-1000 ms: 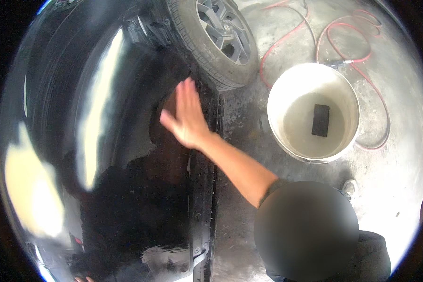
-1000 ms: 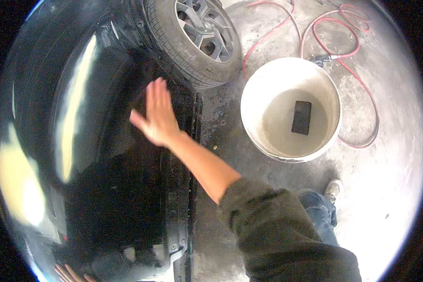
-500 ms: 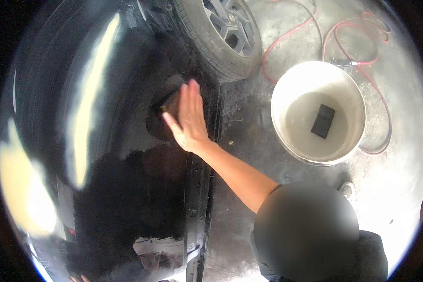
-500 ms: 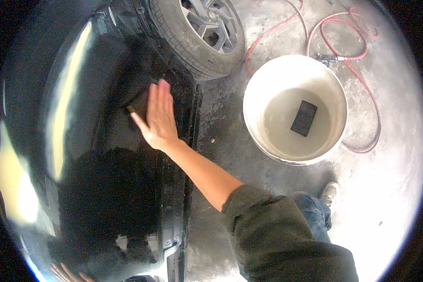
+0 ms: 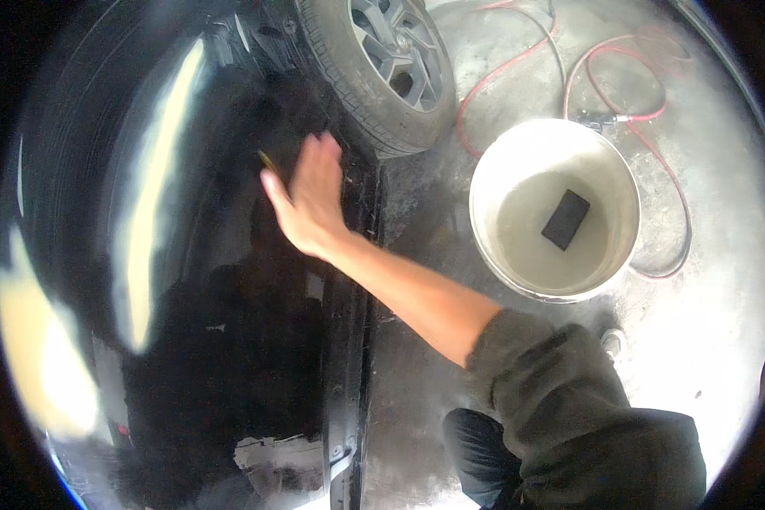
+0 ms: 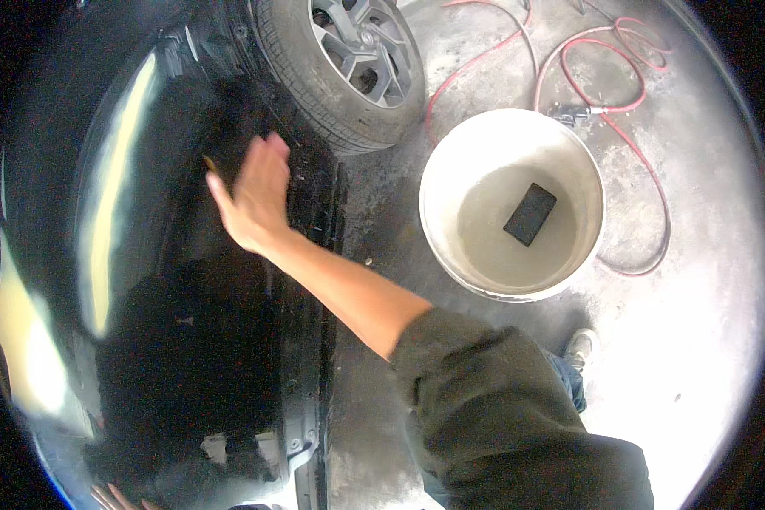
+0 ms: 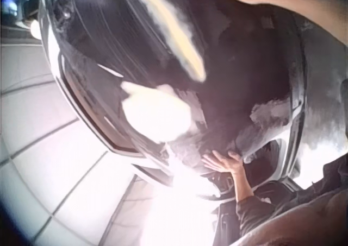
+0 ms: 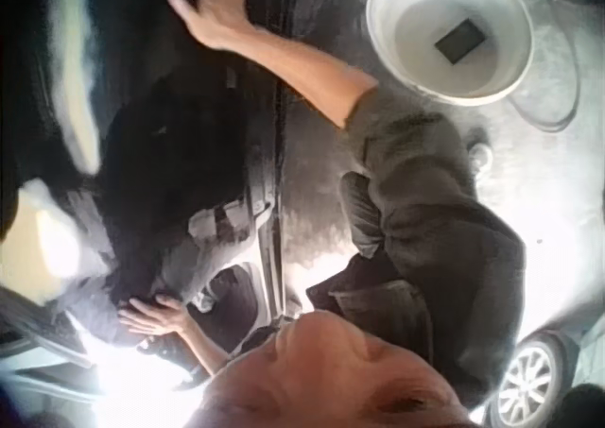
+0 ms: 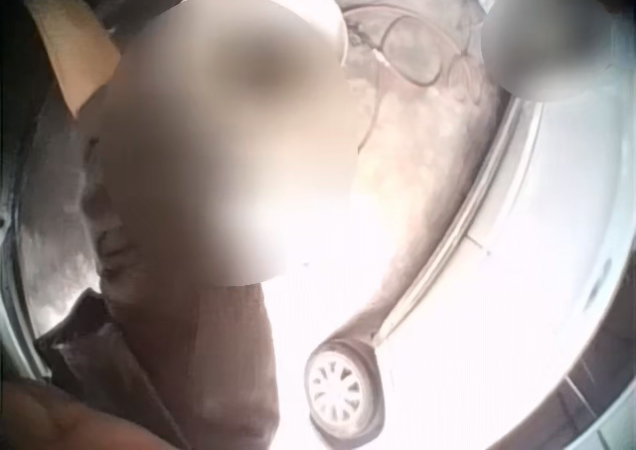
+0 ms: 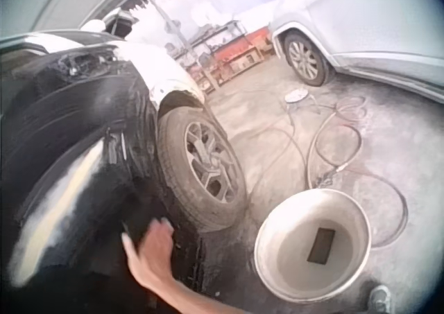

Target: The person retrieves a sanding block from a box, then walks to a white car with its door open. They repeatedly sand the black-painted lower edge of the door with the sanding block, occasionally dipping it into a bucket of water and wiping the surface with their hand.

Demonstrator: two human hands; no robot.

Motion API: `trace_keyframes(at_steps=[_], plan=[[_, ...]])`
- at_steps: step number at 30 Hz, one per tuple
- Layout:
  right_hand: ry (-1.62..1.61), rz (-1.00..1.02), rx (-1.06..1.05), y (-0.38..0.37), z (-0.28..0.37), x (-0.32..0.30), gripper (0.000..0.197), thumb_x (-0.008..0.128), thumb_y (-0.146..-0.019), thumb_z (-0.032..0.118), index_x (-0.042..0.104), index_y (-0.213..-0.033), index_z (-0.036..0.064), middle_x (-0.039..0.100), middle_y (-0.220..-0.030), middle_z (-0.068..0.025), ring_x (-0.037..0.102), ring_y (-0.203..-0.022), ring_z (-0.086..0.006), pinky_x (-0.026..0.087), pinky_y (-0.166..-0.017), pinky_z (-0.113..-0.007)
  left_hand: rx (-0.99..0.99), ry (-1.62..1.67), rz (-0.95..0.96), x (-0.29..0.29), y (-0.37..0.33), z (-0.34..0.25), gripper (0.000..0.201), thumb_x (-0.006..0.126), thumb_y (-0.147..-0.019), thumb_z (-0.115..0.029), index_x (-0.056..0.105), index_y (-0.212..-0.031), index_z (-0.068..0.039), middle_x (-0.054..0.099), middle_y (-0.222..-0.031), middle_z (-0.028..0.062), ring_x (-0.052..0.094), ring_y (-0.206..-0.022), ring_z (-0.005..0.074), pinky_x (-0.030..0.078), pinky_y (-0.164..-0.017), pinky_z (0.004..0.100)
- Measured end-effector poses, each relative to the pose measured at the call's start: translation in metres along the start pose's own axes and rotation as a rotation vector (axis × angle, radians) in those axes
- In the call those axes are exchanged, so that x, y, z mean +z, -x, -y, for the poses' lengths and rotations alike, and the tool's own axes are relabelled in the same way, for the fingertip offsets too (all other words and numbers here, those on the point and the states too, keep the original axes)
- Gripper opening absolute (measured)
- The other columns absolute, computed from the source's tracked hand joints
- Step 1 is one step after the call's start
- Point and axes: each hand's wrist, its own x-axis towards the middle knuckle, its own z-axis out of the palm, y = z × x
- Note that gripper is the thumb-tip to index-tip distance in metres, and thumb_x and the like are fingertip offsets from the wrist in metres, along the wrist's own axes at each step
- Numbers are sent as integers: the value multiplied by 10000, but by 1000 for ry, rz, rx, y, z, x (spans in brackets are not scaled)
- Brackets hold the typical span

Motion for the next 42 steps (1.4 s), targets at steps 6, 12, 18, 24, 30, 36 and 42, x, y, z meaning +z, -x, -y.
trace_keyframes(at_steps=[6,12,18,24,30,36,42], plan=[[-32,-112,-239,-42,-11,1,977,470,-1022,591,138,-1577,-142,55,-1664,-373,9,-1581,-462,56,-1291,-530,-9,-23,2,-7,13,-4,593,411,-1079,-476,611,-1409,-26,510,-1519,265,470,-1398,521,334,-1154,643],[-210,-87,224,62,-27,23,1023,356,-1044,651,37,-1577,-162,-60,-1662,-376,-35,-1580,-458,65,-1292,-509,2,-2,4,-7,7,-2,593,411,-1074,-473,615,-1405,-26,509,-1518,268,469,-1398,523,332,-1149,650],[57,102,-24,162,18,33,1083,450,-1005,654,34,-1572,-170,-89,-1647,-400,-103,-1551,-520,31,-1270,-610,1,-6,11,-3,5,1,589,409,-1073,-467,614,-1409,-29,501,-1528,264,462,-1406,517,346,-1140,646],[-108,-139,183,-1,-27,4,1021,338,-1049,644,16,-1572,-171,-50,-1663,-377,-48,-1581,-453,6,-1292,-506,7,10,-32,-2,7,-1,598,412,-1073,-479,613,-1411,-29,498,-1528,270,465,-1406,514,342,-1143,647],[-19,66,19,229,43,43,1061,519,-1007,589,28,-1579,-157,-84,-1666,-367,-68,-1563,-505,60,-1273,-599,0,14,0,-3,12,2,607,414,-1074,-492,610,-1414,-29,503,-1520,278,463,-1406,516,340,-1149,647],[-74,-37,44,91,-14,23,988,384,-1052,599,10,-1589,-141,-86,-1670,-360,-84,-1572,-474,-5,-1284,-534,-3,-4,1,-7,15,2,613,411,-1076,-502,618,-1407,-29,510,-1516,273,469,-1403,510,343,-1148,645],[-4,-83,133,58,-4,25,1041,411,-1032,625,59,-1550,-208,-15,-1653,-398,-21,-1577,-472,10,-1292,-518,-12,9,-13,-5,9,-4,598,428,-1072,-495,632,-1392,-31,519,-1507,272,473,-1400,508,350,-1143,645]])
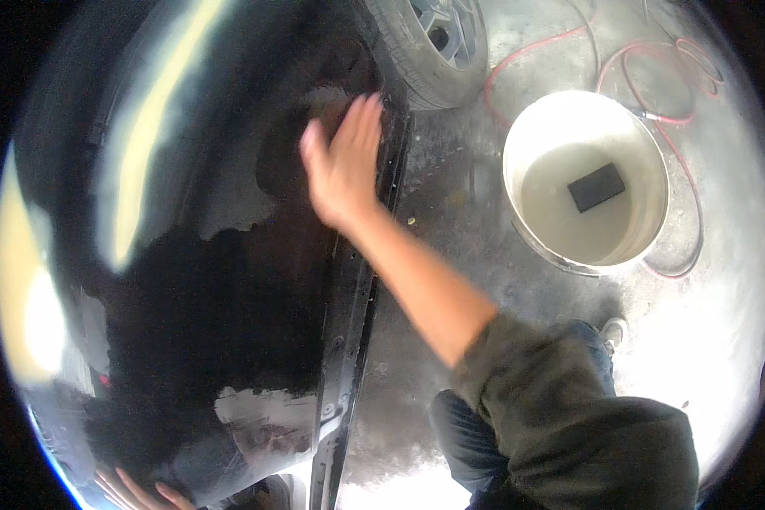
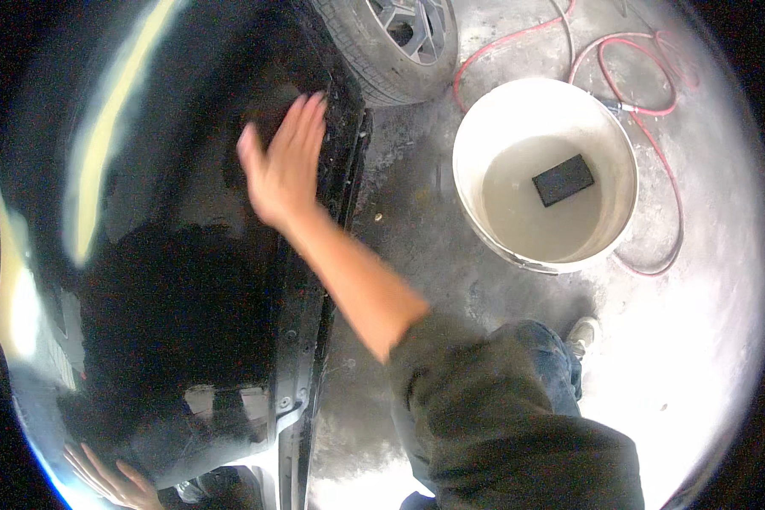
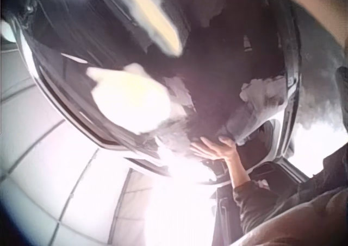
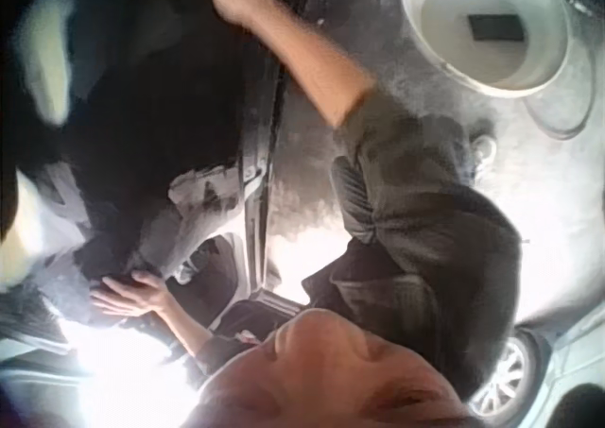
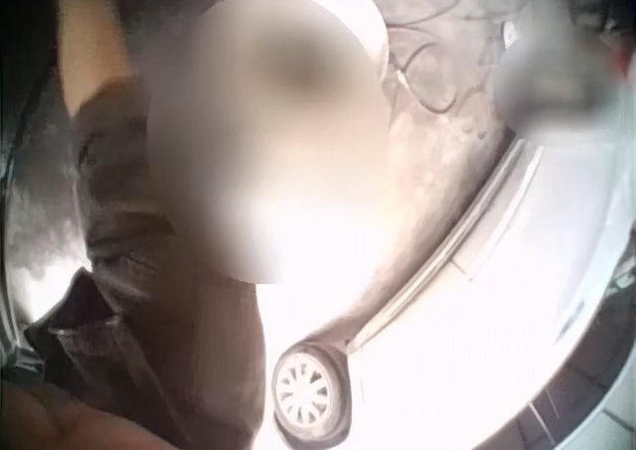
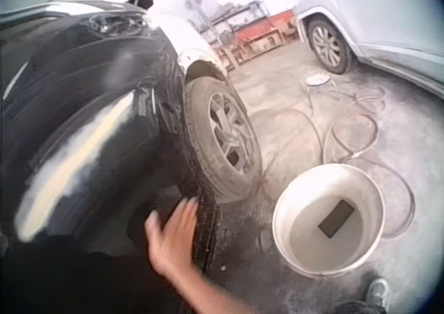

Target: The person retrieves a sanding block from a box, then walks to a white car with its door open. They repeatedly sand the black-painted lower edge of the door with the sanding block, occasionally dipping it into a bucket of water and wiping the surface with their hand.

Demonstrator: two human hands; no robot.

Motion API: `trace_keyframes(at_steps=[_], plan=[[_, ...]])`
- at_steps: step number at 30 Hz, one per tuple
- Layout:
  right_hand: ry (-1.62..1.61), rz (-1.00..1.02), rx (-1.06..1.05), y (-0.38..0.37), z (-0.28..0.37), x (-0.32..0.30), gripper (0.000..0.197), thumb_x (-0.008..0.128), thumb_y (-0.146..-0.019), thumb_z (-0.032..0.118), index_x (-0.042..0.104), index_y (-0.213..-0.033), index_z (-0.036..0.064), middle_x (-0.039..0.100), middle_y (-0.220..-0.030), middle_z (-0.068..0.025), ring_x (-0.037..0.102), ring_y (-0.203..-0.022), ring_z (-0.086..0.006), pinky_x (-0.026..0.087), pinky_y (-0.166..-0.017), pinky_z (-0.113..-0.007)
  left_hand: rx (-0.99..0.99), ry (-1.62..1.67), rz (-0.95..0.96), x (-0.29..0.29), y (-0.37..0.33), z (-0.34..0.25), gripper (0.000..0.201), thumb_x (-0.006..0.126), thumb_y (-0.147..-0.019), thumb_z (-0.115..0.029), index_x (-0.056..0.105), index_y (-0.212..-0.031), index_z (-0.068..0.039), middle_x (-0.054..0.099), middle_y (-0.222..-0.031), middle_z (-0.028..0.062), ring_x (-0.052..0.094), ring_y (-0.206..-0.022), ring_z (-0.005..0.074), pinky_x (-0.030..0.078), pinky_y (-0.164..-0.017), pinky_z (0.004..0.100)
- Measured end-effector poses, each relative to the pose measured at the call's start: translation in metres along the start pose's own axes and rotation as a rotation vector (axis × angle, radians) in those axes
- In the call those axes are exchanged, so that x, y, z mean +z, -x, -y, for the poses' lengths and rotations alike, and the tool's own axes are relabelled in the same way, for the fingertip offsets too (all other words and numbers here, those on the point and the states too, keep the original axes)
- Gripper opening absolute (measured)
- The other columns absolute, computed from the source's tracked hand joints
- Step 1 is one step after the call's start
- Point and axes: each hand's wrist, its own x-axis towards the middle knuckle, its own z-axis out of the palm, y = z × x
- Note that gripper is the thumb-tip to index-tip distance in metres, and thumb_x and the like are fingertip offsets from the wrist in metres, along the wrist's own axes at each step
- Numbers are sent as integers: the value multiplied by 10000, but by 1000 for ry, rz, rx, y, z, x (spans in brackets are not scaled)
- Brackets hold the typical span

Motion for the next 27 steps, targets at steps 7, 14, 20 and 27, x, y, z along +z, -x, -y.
trace_keyframes(at_steps=[7,14,20,27], plan=[[339,716,-325,160,52,-31,1212,707,-867,602,106,-1558,-191,0,-1642,-422,-10,-1555,-540,67,-1273,-606,15,-15,72,-1,7,11,611,398,-1076,-499,595,-1423,-36,479,-1541,276,442,-1420,516,326,-1157,650],[24,25,-62,-9,20,0,1005,358,-1048,626,49,-1569,-176,-24,-1660,-386,-36,-1578,-465,16,-1289,-539,11,1,57,-3,7,6,605,411,-1075,-500,602,-1416,-39,485,-1535,274,444,-1417,517,327,-1156,649],[181,639,-365,161,64,-26,1331,911,-703,496,148,-1568,-167,11,-1664,-383,15,-1562,-519,53,-1288,-569,3,22,39,6,6,9,603,416,-1072,-507,608,-1415,-49,497,-1531,263,449,-1417,511,327,-1156,646],[-78,-48,-73,-51,41,-6,1004,364,-1048,623,54,-1570,-177,-39,-1654,-395,-22,-1573,-487,20,-1284,-554,-3,8,47,3,4,9,611,404,-1076,-508,611,-1408,-39,494,-1534,264,451,-1415,513,331,-1156,638]])
